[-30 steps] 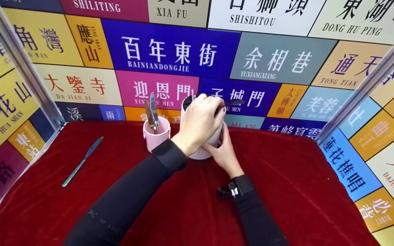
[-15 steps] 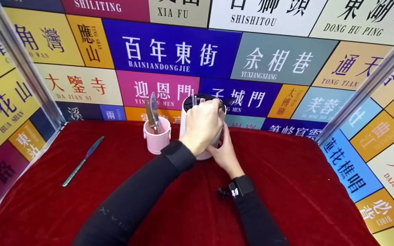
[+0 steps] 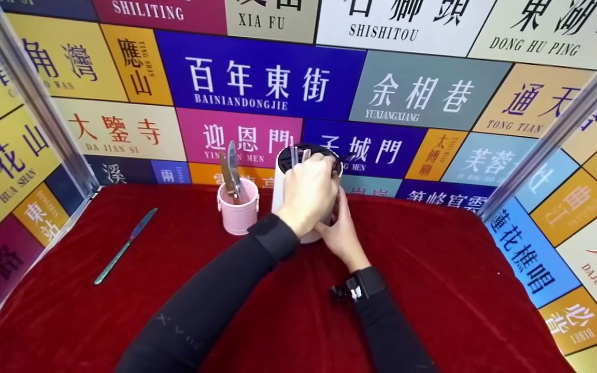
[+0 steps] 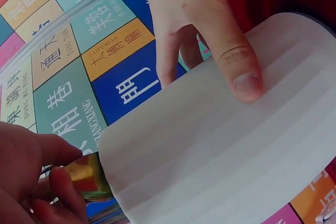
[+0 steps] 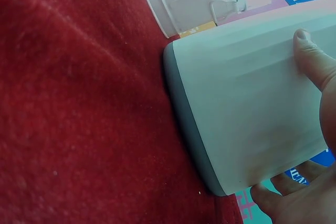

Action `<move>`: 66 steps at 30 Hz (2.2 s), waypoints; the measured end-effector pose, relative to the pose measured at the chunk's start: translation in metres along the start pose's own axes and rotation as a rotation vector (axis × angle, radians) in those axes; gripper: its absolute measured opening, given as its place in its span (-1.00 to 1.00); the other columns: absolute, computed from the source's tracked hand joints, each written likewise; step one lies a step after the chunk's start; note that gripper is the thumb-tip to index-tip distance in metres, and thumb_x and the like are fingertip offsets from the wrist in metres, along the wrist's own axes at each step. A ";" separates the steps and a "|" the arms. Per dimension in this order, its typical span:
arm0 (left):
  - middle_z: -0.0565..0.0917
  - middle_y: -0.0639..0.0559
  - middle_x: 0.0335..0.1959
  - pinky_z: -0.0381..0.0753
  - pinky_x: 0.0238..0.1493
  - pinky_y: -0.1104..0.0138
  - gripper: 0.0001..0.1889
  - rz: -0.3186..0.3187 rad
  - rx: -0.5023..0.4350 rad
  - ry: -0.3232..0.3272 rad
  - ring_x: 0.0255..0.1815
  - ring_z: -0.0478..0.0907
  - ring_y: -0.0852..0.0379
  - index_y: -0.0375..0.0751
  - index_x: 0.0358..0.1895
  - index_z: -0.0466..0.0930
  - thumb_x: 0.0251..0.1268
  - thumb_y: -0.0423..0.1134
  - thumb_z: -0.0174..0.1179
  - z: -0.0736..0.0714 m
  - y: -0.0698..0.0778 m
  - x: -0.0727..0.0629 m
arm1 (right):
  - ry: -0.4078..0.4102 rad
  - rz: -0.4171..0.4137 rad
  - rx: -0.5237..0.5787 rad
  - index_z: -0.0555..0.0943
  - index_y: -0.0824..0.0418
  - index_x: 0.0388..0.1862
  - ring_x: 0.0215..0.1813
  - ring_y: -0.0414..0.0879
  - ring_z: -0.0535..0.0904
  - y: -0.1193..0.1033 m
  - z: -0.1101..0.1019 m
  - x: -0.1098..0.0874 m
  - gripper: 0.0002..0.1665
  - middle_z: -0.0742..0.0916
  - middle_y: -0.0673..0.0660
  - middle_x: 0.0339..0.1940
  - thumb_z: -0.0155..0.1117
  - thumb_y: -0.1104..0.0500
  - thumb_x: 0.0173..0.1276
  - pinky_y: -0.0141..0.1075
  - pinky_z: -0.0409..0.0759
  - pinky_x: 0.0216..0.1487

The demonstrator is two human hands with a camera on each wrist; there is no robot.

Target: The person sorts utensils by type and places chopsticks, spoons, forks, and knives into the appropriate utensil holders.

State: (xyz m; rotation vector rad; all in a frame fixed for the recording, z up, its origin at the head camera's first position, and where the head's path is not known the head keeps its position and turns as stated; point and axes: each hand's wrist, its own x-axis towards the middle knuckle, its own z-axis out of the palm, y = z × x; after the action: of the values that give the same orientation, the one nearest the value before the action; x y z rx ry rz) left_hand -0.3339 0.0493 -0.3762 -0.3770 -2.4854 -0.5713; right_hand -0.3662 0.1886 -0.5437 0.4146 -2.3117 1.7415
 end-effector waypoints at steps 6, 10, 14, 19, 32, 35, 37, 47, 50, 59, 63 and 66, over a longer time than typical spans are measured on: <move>0.81 0.03 -0.09 0.85 -0.10 -0.09 -0.81 0.005 -0.003 0.002 -0.13 0.87 -0.24 -0.07 0.02 0.80 0.53 -0.13 0.29 0.001 -0.001 -0.002 | 0.011 -0.007 0.006 -0.15 0.08 0.90 0.79 0.19 0.27 0.003 0.000 0.000 0.43 0.18 0.20 0.88 0.64 0.25 0.34 0.20 0.32 0.75; 0.81 0.02 -0.03 0.86 -0.07 -0.09 -0.78 0.005 -0.007 -0.015 -0.12 0.86 -0.25 -0.08 0.07 0.78 0.56 -0.09 0.29 -0.001 -0.002 -0.004 | 0.012 -0.003 0.009 -0.14 0.08 0.90 0.79 0.18 0.26 0.003 0.000 0.000 0.44 0.16 0.18 0.89 0.66 0.20 0.34 0.21 0.31 0.75; 0.80 0.01 0.13 0.86 -0.06 -0.09 -0.69 0.029 -0.029 -0.014 -0.08 0.86 -0.26 -0.08 0.23 0.73 0.59 -0.09 0.27 -0.006 -0.003 -0.008 | 0.009 0.000 0.017 -0.14 0.06 0.90 0.78 0.15 0.27 0.002 0.000 0.000 0.46 0.16 0.14 0.89 0.68 0.16 0.32 0.20 0.32 0.74; 0.79 0.03 0.26 0.81 0.16 -0.09 -0.64 0.114 -0.067 0.069 -0.03 0.88 -0.19 -0.07 0.32 0.71 0.57 -0.13 0.27 -0.012 -0.007 -0.020 | 0.004 -0.004 0.038 -0.14 0.04 0.90 0.80 0.09 0.24 0.003 0.000 0.001 0.43 0.17 0.12 0.89 0.64 0.21 0.33 0.16 0.32 0.75; 0.76 0.09 -0.09 0.80 -0.34 0.11 -0.87 0.259 -0.136 0.214 -0.22 0.80 0.08 -0.05 0.01 0.78 0.58 -0.18 0.29 -0.022 -0.032 -0.053 | 0.028 0.044 0.037 -0.13 0.09 0.90 0.79 0.17 0.26 0.000 0.001 -0.001 0.41 0.20 0.22 0.86 0.63 0.19 0.34 0.14 0.31 0.77; 0.79 0.11 -0.16 0.80 -0.33 0.15 -0.87 0.254 -0.132 0.199 -0.29 0.79 0.09 -0.06 0.01 0.77 0.60 -0.18 0.28 -0.023 -0.045 -0.061 | 0.021 0.055 0.033 -0.13 0.08 0.90 0.78 0.19 0.28 -0.001 0.003 -0.001 0.45 0.21 0.24 0.85 0.69 0.14 0.32 0.14 0.34 0.75; 0.81 0.11 -0.19 0.80 -0.31 0.15 -0.87 0.244 -0.129 0.191 -0.29 0.80 0.07 -0.06 0.00 0.76 0.60 -0.17 0.28 -0.024 -0.056 -0.066 | 0.020 0.055 0.029 -0.11 0.04 0.90 0.76 0.17 0.31 -0.001 0.004 0.000 0.46 0.24 0.21 0.84 0.72 0.10 0.31 0.12 0.38 0.73; 0.89 0.06 -0.17 0.85 -0.21 0.00 -0.89 0.086 -0.086 0.180 -0.26 0.85 -0.03 -0.05 -0.06 0.80 0.56 -0.14 0.36 -0.030 -0.119 -0.089 | 0.029 0.046 0.045 -0.02 -0.06 0.88 0.77 0.08 0.32 -0.003 0.004 0.002 0.45 0.30 0.12 0.82 0.77 0.06 0.25 0.09 0.38 0.73; 0.89 0.03 -0.21 0.84 -0.24 -0.02 -0.87 0.024 -0.093 0.168 -0.31 0.84 -0.07 -0.06 -0.07 0.82 0.57 -0.13 0.35 -0.035 -0.138 -0.094 | 0.032 0.053 0.043 -0.02 -0.07 0.88 0.78 0.07 0.30 -0.003 0.005 0.002 0.45 0.30 0.11 0.82 0.77 0.06 0.25 0.09 0.36 0.75; 0.91 -0.06 -0.16 0.72 -0.33 -0.12 -0.79 -0.174 -0.059 0.121 -0.31 0.83 -0.19 -0.10 0.03 0.86 0.53 -0.14 0.34 -0.048 -0.198 -0.111 | 0.033 0.057 0.055 -0.02 -0.08 0.88 0.80 0.08 0.26 -0.001 0.004 0.003 0.43 0.28 0.11 0.82 0.76 0.08 0.27 0.10 0.31 0.77; 0.91 -0.10 -0.13 0.71 -0.31 -0.15 -0.76 -0.242 -0.043 0.114 -0.29 0.83 -0.25 -0.13 0.06 0.86 0.55 -0.13 0.29 -0.052 -0.228 -0.118 | 0.035 0.061 0.038 -0.02 -0.07 0.88 0.82 0.08 0.23 0.000 0.004 0.003 0.44 0.24 0.10 0.84 0.76 0.06 0.27 0.09 0.30 0.78; 0.90 -0.11 -0.13 0.70 -0.26 -0.21 -0.74 -0.310 -0.019 0.092 -0.24 0.83 -0.33 -0.13 0.07 0.85 0.54 -0.14 0.27 -0.056 -0.250 -0.123 | 0.033 0.065 0.031 -0.04 -0.06 0.88 0.82 0.09 0.24 -0.001 0.003 0.003 0.45 0.23 0.10 0.85 0.77 0.04 0.26 0.08 0.31 0.78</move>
State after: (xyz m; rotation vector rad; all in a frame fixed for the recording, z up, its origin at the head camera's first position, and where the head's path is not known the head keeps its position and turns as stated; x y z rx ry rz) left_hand -0.3036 -0.2120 -0.4841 0.0302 -2.4662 -0.7185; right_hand -0.3685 0.1854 -0.5432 0.3163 -2.3027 1.8020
